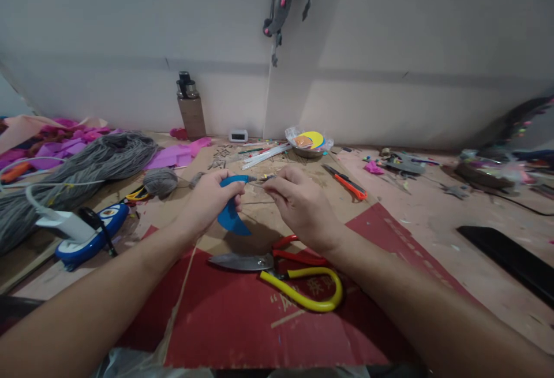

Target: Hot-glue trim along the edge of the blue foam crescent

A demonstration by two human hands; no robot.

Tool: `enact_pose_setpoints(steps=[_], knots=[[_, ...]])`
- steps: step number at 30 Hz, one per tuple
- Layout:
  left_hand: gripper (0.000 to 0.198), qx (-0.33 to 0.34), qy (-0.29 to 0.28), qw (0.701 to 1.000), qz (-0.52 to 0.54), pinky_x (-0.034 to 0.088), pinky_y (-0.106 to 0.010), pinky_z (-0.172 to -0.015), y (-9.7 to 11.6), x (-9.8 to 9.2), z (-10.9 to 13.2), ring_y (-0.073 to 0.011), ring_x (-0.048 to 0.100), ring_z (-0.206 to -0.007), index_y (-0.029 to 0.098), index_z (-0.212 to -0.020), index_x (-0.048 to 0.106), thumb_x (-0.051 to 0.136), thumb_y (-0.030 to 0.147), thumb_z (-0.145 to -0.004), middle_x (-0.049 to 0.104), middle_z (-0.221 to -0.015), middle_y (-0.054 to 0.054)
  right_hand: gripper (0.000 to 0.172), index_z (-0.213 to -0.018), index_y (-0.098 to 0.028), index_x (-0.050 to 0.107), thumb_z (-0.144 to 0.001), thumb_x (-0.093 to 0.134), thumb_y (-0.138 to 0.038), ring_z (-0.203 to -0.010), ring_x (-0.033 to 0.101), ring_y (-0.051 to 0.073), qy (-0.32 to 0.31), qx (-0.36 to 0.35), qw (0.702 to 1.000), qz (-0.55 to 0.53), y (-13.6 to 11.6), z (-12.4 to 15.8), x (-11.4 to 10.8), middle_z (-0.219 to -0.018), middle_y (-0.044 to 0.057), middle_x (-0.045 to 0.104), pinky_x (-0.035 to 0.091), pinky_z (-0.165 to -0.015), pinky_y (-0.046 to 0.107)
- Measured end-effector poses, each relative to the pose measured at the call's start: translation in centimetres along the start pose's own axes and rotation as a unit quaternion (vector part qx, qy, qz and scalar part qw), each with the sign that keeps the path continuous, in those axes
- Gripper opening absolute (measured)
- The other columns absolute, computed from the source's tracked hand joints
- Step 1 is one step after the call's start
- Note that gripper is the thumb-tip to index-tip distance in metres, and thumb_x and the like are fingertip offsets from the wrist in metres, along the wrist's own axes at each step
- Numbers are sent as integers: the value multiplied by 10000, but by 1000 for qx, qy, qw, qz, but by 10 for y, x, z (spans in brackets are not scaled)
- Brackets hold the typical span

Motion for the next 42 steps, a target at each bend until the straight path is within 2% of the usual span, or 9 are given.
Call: enact_pose_setpoints(steps=[4, 8, 12, 18, 25, 30, 35, 42], knots=[[180, 0, -20, 999, -30, 465, -220, -486, 1, 4, 2, -98, 526, -476, 175, -786, 556, 664, 290, -700, 552, -580, 27, 232, -894, -174, 645, -940, 433, -256, -793, 531, 159, -6, -32, 997, 67, -2, 0, -4, -882, 77, 576, 400, -640, 268], [182, 5, -21, 991, -134, 459, -223, -470, 6, 7, 7, -125, 550, -485, 161, -751, 573, 641, 325, -715, 573, -550, 4, 271, -907, -183, 633, -956, 407, -325, -781, 526, 164, 5, -66, 991, 120, -7, -2, -5, -877, 80, 585, 384, -624, 272], [186, 8, -26, 977, -212, 426, -210, -438, 12, 12, 11, -131, 552, -461, 148, -692, 589, 625, 329, -722, 603, -527, -28, 269, -897, -180, 619, -954, 412, -343, -774, 522, 162, 8, -53, 992, 115, -5, -4, -3, -881, 81, 583, 359, -575, 269], [145, -30, -56, 989, -132, 482, -233, -480, 6, 17, 13, -140, 582, -472, 154, -726, 614, 645, 292, -696, 593, -527, -9, 254, -879, -180, 615, -950, 427, -336, -756, 514, 148, 10, -18, 996, 86, 2, -6, -3, -885, 68, 575, 341, -560, 263], [109, -45, -88, 987, -125, 490, -248, -465, -4, 18, 13, -136, 573, -447, 170, -721, 610, 641, 265, -678, 586, -541, 1, 225, -867, -180, 616, -936, 461, -327, -757, 518, 145, 4, 20, 998, 57, 5, -7, -4, -886, 61, 575, 354, -599, 262], [150, -21, -106, 982, -153, 452, -226, -447, -1, 19, 15, -129, 561, -451, 172, -805, 603, 631, 288, -714, 571, -559, 10, 201, -847, -174, 612, -923, 489, -314, -780, 529, 147, 2, 40, 999, 33, 7, -6, -5, -890, 58, 579, 371, -628, 263], [164, 0, -119, 979, -164, 437, -220, -448, 4, 20, 16, -123, 548, -449, 183, -763, 568, 639, 327, -732, 554, -544, 23, 147, -822, -178, 602, -902, 520, -271, -787, 532, 150, -3, 74, 997, -4, 10, -7, -5, -889, 53, 574, 382, -652, 266], [206, 30, -117, 975, -187, 443, -225, -467, 8, 16, 16, -136, 556, -460, 181, -735, 600, 655, 379, -729, 572, -512, 6, 135, -794, -188, 593, -891, 533, -260, -775, 518, 142, -23, 103, 992, -64, 15, -6, -1, -881, 37, 562, 385, -677, 267]])
Point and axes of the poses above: each hand's wrist, its own z-axis away from the middle knuckle, its own x-axis out of the palm, y = z × x, the point moved 5 cm from there along -z, towards the middle knuckle
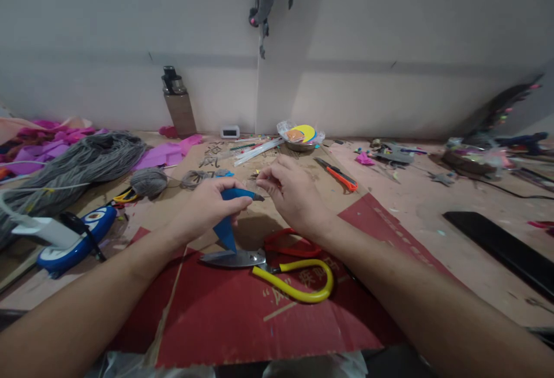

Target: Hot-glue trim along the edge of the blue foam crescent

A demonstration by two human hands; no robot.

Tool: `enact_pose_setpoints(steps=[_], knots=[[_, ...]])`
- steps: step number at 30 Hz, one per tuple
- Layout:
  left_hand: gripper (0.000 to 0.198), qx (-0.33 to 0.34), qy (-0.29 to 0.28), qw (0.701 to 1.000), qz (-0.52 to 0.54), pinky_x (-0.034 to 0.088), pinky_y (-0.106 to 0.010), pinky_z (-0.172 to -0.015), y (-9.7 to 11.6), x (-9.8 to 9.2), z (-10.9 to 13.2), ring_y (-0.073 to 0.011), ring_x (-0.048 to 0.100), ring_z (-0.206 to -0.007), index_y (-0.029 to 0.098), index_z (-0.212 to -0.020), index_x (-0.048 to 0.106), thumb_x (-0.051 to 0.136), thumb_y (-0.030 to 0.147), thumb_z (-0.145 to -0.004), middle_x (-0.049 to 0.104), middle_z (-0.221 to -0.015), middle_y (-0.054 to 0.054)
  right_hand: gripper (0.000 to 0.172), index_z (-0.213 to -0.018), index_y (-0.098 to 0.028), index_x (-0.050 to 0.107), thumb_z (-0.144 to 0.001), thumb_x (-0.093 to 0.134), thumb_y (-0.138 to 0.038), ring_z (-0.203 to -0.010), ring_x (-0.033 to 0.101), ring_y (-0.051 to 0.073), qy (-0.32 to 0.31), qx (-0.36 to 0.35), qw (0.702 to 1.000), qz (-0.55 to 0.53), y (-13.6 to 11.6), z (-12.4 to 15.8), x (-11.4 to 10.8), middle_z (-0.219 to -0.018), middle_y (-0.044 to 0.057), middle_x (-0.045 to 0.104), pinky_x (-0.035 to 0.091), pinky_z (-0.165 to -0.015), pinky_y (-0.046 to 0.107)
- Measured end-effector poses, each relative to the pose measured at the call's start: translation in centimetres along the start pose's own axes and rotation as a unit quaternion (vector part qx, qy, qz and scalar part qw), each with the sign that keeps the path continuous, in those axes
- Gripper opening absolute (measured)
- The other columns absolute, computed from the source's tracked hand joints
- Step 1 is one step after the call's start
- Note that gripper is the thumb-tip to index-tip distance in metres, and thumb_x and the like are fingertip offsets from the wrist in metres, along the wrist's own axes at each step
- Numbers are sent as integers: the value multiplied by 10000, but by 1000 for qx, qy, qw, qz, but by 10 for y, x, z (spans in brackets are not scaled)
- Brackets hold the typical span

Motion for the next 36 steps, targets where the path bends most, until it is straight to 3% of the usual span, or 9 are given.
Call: enact_pose_setpoints(steps=[5, 10, 15, 25, 28, 31, 36], knots=[[194, 30, 0, 998, -57, 448, -222, -492, 4, -2, 0, -135, 555, -497, 189, -786, 639, 642, 380, -749, 605, -552, -3, 129, -745, -177, 577, -866, 563, -221, -739, 492, 128, -16, 5, 998, -57, 2, -1, 3, -793, 14, 535, 375, -668, 257], [161, 115, 3, 984, -137, 462, -229, -574, 15, -3, 1, -147, 586, -591, 196, -797, 702, 646, 341, -756, 655, -664, -30, 130, -754, -174, 584, -857, 560, -248, -716, 483, 123, -66, 27, 988, -139, 7, 0, 10, -748, 1, 528, 373, -659, 254], [134, 249, 4, 941, -229, 456, -251, -774, 29, -1, 8, -169, 630, -784, 227, -833, 729, 634, 184, -750, 705, -822, -53, 136, -733, -173, 550, -840, 546, -258, -696, 468, 116, -105, 53, 970, -215, 8, 2, 15, -724, -14, 511, 371, -659, 253], [196, 427, -23, 864, -267, 474, -269, -807, 38, -1, 20, -155, 623, -894, 204, -931, 632, 511, 88, -830, 680, -933, -63, 135, -762, -182, 510, -868, 490, -263, -626, 453, 92, -197, 121, 928, -293, -1, 10, 24, -683, -31, 550, 343, -606, 225], [217, 424, -20, 863, -274, 472, -270, -800, 40, 1, 20, -152, 616, -889, 215, -912, 619, 484, 70, -825, 672, -926, -54, 133, -758, -187, 483, -868, 489, -262, -601, 430, 86, -180, 117, 924, -316, -1, 10, 25, -673, -41, 505, 346, -594, 222], [225, 370, 14, 882, -293, 445, -326, -876, 36, -1, 15, -178, 588, -960, 218, -966, 590, 510, 90, -799, 650, -986, -57, 137, -767, -191, 475, -876, 490, -273, -639, 431, 94, -120, 81, 943, -299, 3, 9, 21, -701, -35, 481, 360, -621, 229], [488, 259, 102, 923, -266, 356, -424, -1001, 20, -15, 2, -260, 458, -1166, 200, -1124, 499, 680, 242, -672, 511, -1211, -100, 105, -791, -193, 470, -887, 484, -233, -659, 441, 105, -30, 23, 981, -191, 8, 9, 9, -723, -18, 509, 358, -633, 237]])
Point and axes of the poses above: each hand's wrist, its own z-axis away from the middle knuckle, its own x-axis out of the palm, y = z × x, the point moved 5 cm from there along -z, towards the middle knuckle
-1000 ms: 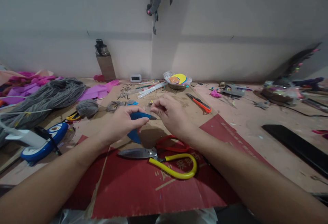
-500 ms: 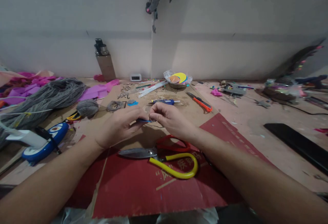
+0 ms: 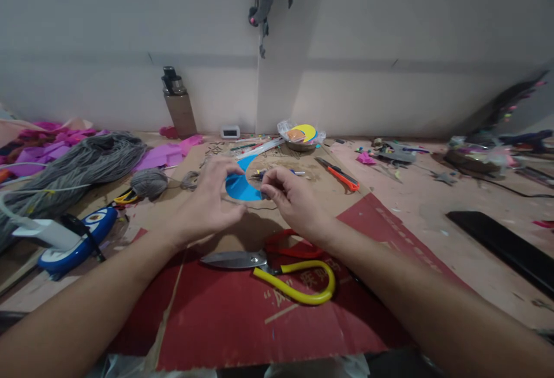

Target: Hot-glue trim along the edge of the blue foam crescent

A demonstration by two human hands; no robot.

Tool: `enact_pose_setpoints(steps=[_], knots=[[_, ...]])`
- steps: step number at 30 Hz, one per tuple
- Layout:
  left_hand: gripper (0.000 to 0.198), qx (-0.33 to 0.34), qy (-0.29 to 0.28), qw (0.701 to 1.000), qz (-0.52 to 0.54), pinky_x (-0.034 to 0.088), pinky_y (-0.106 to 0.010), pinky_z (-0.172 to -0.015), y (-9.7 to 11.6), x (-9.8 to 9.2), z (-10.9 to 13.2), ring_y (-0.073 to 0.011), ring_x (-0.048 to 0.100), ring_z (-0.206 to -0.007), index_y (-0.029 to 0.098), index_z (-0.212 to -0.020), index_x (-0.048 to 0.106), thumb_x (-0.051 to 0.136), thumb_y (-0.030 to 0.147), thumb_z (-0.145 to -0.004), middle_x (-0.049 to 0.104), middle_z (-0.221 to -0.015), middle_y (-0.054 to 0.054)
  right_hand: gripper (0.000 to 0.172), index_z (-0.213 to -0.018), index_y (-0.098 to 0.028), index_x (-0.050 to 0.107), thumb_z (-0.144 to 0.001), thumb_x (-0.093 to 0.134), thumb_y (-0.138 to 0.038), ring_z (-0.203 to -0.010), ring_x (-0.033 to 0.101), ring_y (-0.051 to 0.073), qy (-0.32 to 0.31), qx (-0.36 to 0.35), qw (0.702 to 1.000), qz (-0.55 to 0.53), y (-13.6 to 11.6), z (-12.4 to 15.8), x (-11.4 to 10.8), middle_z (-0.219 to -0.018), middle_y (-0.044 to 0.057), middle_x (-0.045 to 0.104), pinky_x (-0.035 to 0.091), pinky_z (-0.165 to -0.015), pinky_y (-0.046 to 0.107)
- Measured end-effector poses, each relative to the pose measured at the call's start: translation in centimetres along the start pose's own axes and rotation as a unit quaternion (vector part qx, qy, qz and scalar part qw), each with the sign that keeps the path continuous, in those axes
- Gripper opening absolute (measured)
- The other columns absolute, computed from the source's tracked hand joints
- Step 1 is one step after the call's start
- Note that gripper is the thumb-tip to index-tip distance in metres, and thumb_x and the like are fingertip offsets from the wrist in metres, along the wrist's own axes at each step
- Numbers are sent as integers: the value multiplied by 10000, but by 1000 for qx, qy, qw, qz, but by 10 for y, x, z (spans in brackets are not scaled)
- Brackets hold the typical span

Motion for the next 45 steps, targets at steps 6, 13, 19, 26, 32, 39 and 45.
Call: enact_pose_setpoints(steps=[6, 13, 19, 26, 32, 39, 45], knots=[[405, -312, 55, 882, 349, 455, -278, -639, -26, 13, 5, -148, 550, -736, 180, -947, 535, 633, 508, -731, 576, -876, -33, 119, -773, -188, 486, -891, 471, -195, -664, 453, 116, -8, -44, 995, 87, -7, 1, -2, -731, 2, 539, 356, -636, 242], [267, -309, -55, 852, 419, 422, -223, -519, -20, 32, 8, -94, 516, -508, 143, -686, 620, 789, 339, -620, 593, -582, 6, 114, -784, -186, 498, -893, 482, -215, -660, 463, 115, -20, -25, 996, 82, -6, 2, 2, -733, 0, 549, 354, -626, 240], [228, -274, -67, 908, 310, 438, -229, -537, -16, 23, 8, -115, 562, -520, 148, -681, 643, 715, 362, -716, 636, -569, -7, 157, -775, -190, 479, -911, 466, -266, -621, 432, 100, -36, 16, 998, 54, 2, 4, 5, -701, -17, 537, 340, -590, 226], [259, -231, -64, 933, 268, 455, -247, -619, -16, 20, 5, -129, 583, -584, 153, -633, 636, 702, 386, -724, 651, -607, -16, 171, -770, -189, 464, -916, 442, -275, -612, 404, 92, -53, 37, 998, 28, 5, 3, 6, -681, -33, 500, 320, -582, 223], [251, -222, -54, 945, 235, 464, -262, -654, -19, 21, 6, -158, 606, -646, 161, -661, 664, 709, 405, -698, 677, -672, -32, 213, -742, -182, 478, -897, 463, -327, -613, 440, 90, -78, 92, 991, -63, 8, 1, 11, -666, -35, 500, 342, -579, 221], [224, -222, -49, 943, 244, 474, -286, -704, -23, 20, 5, -182, 613, -676, 181, -698, 694, 720, 403, -677, 689, -696, -34, 221, -729, -190, 470, -849, 507, -372, -462, 376, 59, -86, 184, 964, -169, 15, 3, 17, -583, -59, 504, 306, -481, 201], [215, -231, -61, 926, 293, 475, -277, -689, -23, 26, 6, -165, 609, -645, 168, -648, 680, 722, 377, -681, 684, -675, -40, 240, -736, -202, 460, -843, 496, -414, -408, 327, 59, -121, 249, 942, -192, 21, 6, 23, -552, -77, 472, 257, -414, 202]])
Point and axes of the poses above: each hand's wrist, its own z-axis away from the middle knuckle, its own x-axis out of the palm, y = z × x, the point moved 5 cm from there along -z, towards the middle knuckle
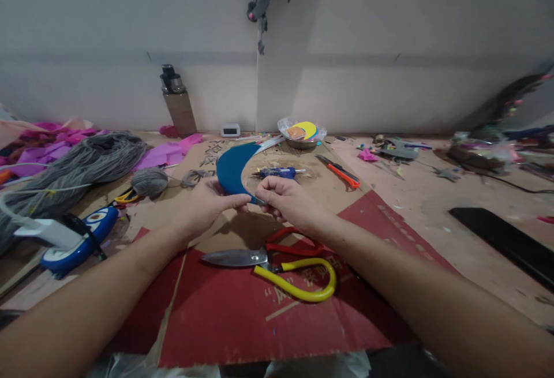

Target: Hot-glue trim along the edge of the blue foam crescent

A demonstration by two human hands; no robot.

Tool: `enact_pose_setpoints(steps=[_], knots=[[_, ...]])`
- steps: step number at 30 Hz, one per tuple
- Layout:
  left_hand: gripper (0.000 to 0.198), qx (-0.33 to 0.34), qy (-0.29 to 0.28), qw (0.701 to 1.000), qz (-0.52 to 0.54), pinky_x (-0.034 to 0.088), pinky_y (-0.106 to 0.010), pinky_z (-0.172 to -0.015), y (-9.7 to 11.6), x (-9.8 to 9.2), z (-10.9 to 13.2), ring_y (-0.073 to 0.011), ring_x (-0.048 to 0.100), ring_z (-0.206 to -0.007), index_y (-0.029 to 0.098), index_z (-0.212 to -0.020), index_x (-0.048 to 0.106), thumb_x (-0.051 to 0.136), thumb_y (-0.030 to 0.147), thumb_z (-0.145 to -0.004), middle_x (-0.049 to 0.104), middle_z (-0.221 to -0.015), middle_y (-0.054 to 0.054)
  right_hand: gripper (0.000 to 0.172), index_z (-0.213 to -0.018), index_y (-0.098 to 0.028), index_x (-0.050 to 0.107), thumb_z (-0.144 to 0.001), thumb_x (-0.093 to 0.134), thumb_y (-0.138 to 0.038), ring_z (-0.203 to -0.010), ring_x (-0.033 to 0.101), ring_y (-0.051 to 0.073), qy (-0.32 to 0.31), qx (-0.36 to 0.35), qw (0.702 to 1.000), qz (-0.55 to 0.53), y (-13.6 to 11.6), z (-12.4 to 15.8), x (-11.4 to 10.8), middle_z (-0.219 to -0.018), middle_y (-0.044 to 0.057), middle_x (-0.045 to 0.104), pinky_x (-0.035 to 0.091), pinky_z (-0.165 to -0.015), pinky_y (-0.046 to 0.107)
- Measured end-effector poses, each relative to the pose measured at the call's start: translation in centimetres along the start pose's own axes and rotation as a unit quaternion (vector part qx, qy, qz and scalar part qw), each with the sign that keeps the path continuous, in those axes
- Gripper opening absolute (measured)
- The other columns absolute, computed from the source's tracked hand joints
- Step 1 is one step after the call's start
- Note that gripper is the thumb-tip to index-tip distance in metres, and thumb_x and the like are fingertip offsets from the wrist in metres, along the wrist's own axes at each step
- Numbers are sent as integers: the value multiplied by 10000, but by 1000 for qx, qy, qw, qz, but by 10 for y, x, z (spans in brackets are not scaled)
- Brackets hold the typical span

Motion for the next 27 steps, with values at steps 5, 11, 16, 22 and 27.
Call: enact_pose_setpoints(steps=[5, 11, 16, 22, 27], knots=[[220, -71, -24, 994, 81, 485, -270, -584, -5, 8, 2, -150, 597, -558, 140, -759, 678, 731, 338, -677, 671, -642, -51, 193, -723, -180, 510, -854, 539, -319, -596, 435, 89, 102, -156, 970, 155, -12, 3, -10, -656, -39, 503, 350, -570, 228], [202, -48, 63, 995, 68, 470, -249, -552, 0, -2, 2, -135, 581, -530, 134, -686, 651, 735, 317, -677, 650, -596, -39, 139, -771, -175, 576, -874, 563, -267, -705, 485, 121, 122, -282, 912, 271, -28, 18, -4, -754, 14, 559, 378, -653, 251], [183, -23, 87, 988, 129, 435, -230, -530, 3, -5, 2, -114, 542, -521, 134, -695, 640, 732, 291, -672, 623, -592, -20, 82, -815, -189, 592, -881, 548, -210, -766, 524, 130, 86, -312, 906, 272, -29, 20, 3, -792, 19, 578, 416, -708, 254], [193, -3, 117, 982, 148, 412, -231, -530, 8, -9, 1, -98, 510, -502, 134, -597, 587, 726, 255, -655, 585, -548, -5, 145, -823, -185, 626, -898, 524, -255, -787, 540, 137, 61, -309, 908, 277, -29, 21, 7, -814, 36, 604, 430, -740, 268], [177, 15, 196, 963, 187, 406, -224, -514, 5, -32, -4, -92, 497, -499, 143, -627, 582, 737, 229, -625, 573, -553, 6, 342, -709, -177, 635, -928, 449, -364, -810, 569, 155, 99, -245, 919, 291, -27, 11, -13, -835, 52, 636, 427, -768, 299]])
Point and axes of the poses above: each hand's wrist, its own z-axis away from the middle knuckle, its own x-axis out of the palm, y = z × x, the point moved 5 cm from there along -z, towards the middle knuckle
